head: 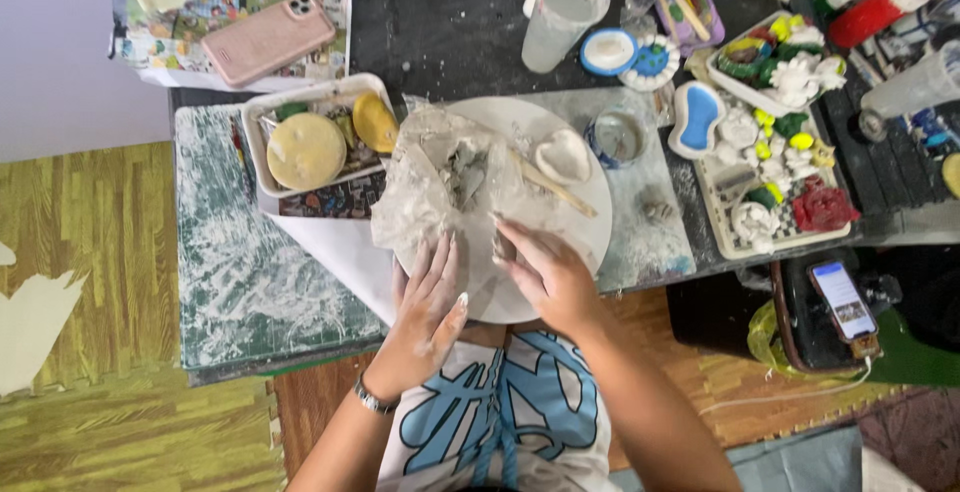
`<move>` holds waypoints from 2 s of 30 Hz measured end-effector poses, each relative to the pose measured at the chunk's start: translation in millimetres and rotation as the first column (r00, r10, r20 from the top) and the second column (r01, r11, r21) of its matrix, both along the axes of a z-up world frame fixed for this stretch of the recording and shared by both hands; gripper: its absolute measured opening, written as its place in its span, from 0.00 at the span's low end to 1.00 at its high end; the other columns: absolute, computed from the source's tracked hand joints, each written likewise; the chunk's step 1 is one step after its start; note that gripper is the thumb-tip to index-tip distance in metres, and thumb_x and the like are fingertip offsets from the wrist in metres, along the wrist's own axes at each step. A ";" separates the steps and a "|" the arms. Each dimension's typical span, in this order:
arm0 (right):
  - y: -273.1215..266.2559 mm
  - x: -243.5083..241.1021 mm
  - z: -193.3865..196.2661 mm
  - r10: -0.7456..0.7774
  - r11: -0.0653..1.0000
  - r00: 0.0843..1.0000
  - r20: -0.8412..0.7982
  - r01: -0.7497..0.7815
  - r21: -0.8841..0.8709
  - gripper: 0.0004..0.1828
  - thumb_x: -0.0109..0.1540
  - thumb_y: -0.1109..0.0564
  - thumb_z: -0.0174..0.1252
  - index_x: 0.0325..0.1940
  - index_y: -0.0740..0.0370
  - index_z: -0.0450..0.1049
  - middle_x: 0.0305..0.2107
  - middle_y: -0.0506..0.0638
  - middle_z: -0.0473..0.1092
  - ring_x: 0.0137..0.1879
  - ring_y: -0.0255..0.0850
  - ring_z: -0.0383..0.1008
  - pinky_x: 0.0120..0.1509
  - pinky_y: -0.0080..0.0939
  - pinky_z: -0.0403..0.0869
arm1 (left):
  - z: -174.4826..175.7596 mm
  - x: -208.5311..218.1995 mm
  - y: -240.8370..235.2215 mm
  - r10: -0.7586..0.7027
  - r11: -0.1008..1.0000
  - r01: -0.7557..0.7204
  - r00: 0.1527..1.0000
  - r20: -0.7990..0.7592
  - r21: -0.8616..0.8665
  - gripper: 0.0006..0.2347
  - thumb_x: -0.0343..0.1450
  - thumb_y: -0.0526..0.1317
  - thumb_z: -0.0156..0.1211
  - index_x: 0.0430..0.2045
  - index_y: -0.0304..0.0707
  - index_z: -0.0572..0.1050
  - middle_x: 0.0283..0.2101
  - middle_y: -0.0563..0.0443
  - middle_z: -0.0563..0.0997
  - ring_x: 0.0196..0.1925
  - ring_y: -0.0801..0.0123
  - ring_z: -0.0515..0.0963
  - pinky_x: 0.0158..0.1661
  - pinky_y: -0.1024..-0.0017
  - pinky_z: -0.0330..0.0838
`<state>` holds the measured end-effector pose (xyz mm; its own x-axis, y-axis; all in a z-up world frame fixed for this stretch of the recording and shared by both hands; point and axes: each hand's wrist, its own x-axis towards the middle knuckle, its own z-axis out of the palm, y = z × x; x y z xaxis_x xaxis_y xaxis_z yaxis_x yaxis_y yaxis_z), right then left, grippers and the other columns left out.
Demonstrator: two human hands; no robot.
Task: The person sits at a cluttered workbench and repeatedly shapes small pieces of grey clay by hand. They roll the clay into balls, flatten it, and form it into small, rounded shapes, occasionally dipping their hands into a container of water to keep the material pliable.
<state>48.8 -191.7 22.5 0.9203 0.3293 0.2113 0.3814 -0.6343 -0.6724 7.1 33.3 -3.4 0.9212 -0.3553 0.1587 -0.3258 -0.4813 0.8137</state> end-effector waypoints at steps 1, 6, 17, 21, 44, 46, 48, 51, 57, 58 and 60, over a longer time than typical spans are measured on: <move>1.3 -7.6 1.8 0.002 0.994 1.000 -0.012 0.000 0.112 0.29 0.63 0.61 0.62 0.69 0.59 0.68 0.59 0.53 0.74 0.61 0.45 0.76 0.66 0.42 0.72 | 6.7 -2.9 0.9 0.013 1.000 -0.013 1.000 -0.019 0.013 0.31 0.78 0.52 0.39 0.73 0.28 0.50 0.78 0.34 0.51 0.81 0.43 0.42 0.72 0.43 0.25; 10.0 -21.2 -0.7 0.125 0.742 0.976 -0.180 0.029 0.670 0.29 0.68 0.62 0.56 0.73 0.70 0.60 0.61 0.62 0.71 0.69 0.47 0.71 0.74 0.46 0.67 | 43.6 -10.2 6.5 0.190 0.981 -0.191 0.980 -0.061 -0.020 0.29 0.77 0.50 0.45 0.70 0.25 0.56 0.73 0.32 0.60 0.79 0.43 0.51 0.71 0.48 0.38; 21.8 -38.6 -26.2 0.397 0.283 0.818 -0.416 0.323 0.903 0.31 0.74 0.50 0.49 0.77 0.71 0.56 0.57 0.59 0.71 0.62 0.43 0.72 0.67 0.43 0.70 | 39.6 14.4 -15.6 0.131 0.991 -0.120 0.896 0.425 -0.053 0.22 0.73 0.44 0.62 0.60 0.35 0.72 0.65 0.45 0.74 0.71 0.49 0.69 0.70 0.50 0.56; 21.0 -29.1 -25.8 0.391 0.220 0.807 -0.443 0.385 0.896 0.36 0.70 0.47 0.52 0.76 0.71 0.55 0.69 0.52 0.64 0.60 0.43 0.73 0.60 0.42 0.70 | 31.7 16.2 -22.1 0.159 0.985 -0.175 0.876 0.456 -0.007 0.18 0.70 0.42 0.63 0.53 0.36 0.77 0.60 0.48 0.78 0.67 0.54 0.73 0.67 0.51 0.59; 20.0 -32.7 -80.0 0.410 0.105 0.749 -0.520 0.528 0.843 0.25 0.66 0.47 0.62 0.57 0.71 0.74 0.47 0.55 0.75 0.54 0.44 0.75 0.61 0.46 0.72 | -3.0 18.1 -36.0 0.352 0.933 -0.323 0.728 0.589 -0.158 0.14 0.63 0.31 0.65 0.42 0.42 0.83 0.61 0.53 0.78 0.67 0.48 0.73 0.65 0.51 0.63; 19.0 -29.4 -78.1 0.382 0.114 0.749 -0.542 0.544 0.832 0.24 0.68 0.47 0.61 0.57 0.72 0.73 0.45 0.55 0.76 0.52 0.43 0.75 0.57 0.44 0.72 | -3.2 19.4 -32.5 0.310 0.948 -0.294 0.757 0.576 -0.123 0.14 0.65 0.35 0.66 0.45 0.45 0.81 0.62 0.53 0.77 0.68 0.46 0.72 0.67 0.49 0.61; 16.2 -23.5 -68.6 0.330 0.150 0.745 -0.580 0.565 0.811 0.26 0.69 0.48 0.61 0.60 0.74 0.73 0.45 0.55 0.77 0.49 0.42 0.75 0.50 0.38 0.71 | -0.6 22.0 -29.9 0.224 0.974 -0.212 0.833 0.506 -0.083 0.20 0.66 0.41 0.67 0.54 0.43 0.76 0.65 0.49 0.73 0.70 0.46 0.70 0.68 0.47 0.58; 12.3 -20.5 -41.4 0.400 0.136 0.808 -0.433 0.415 0.900 0.28 0.70 0.48 0.59 0.69 0.69 0.72 0.42 0.55 0.77 0.48 0.43 0.77 0.51 0.39 0.75 | 8.5 25.5 -31.3 0.084 0.961 -0.006 0.959 0.272 -0.275 0.33 0.71 0.51 0.63 0.70 0.39 0.59 0.74 0.41 0.58 0.75 0.46 0.58 0.72 0.47 0.49; 33.0 -39.3 10.9 0.143 0.946 0.982 0.122 -0.172 0.276 0.27 0.63 0.49 0.65 0.64 0.63 0.73 0.54 0.54 0.78 0.59 0.45 0.79 0.62 0.44 0.78 | 34.0 23.9 -35.1 -0.180 0.277 -0.345 0.898 -0.401 -0.897 0.40 0.72 0.65 0.44 0.75 0.41 0.43 0.80 0.41 0.46 0.78 0.49 0.54 0.73 0.52 0.48; 37.3 -40.4 15.5 0.160 0.959 0.968 0.194 -0.199 0.202 0.27 0.62 0.50 0.64 0.62 0.64 0.73 0.54 0.55 0.77 0.61 0.48 0.78 0.64 0.48 0.75 | 36.8 22.2 -34.0 -0.210 0.220 -0.268 0.926 -0.313 -0.938 0.39 0.74 0.64 0.43 0.75 0.37 0.44 0.79 0.37 0.47 0.79 0.47 0.54 0.75 0.52 0.47; 46.0 -41.4 20.4 0.209 0.970 0.921 0.328 -0.237 0.049 0.26 0.61 0.51 0.63 0.60 0.67 0.73 0.56 0.58 0.75 0.65 0.54 0.75 0.68 0.55 0.70 | 40.5 17.7 -34.3 -0.222 0.166 -0.182 0.951 -0.217 -0.969 0.37 0.78 0.63 0.42 0.75 0.31 0.47 0.79 0.31 0.50 0.79 0.45 0.54 0.77 0.51 0.46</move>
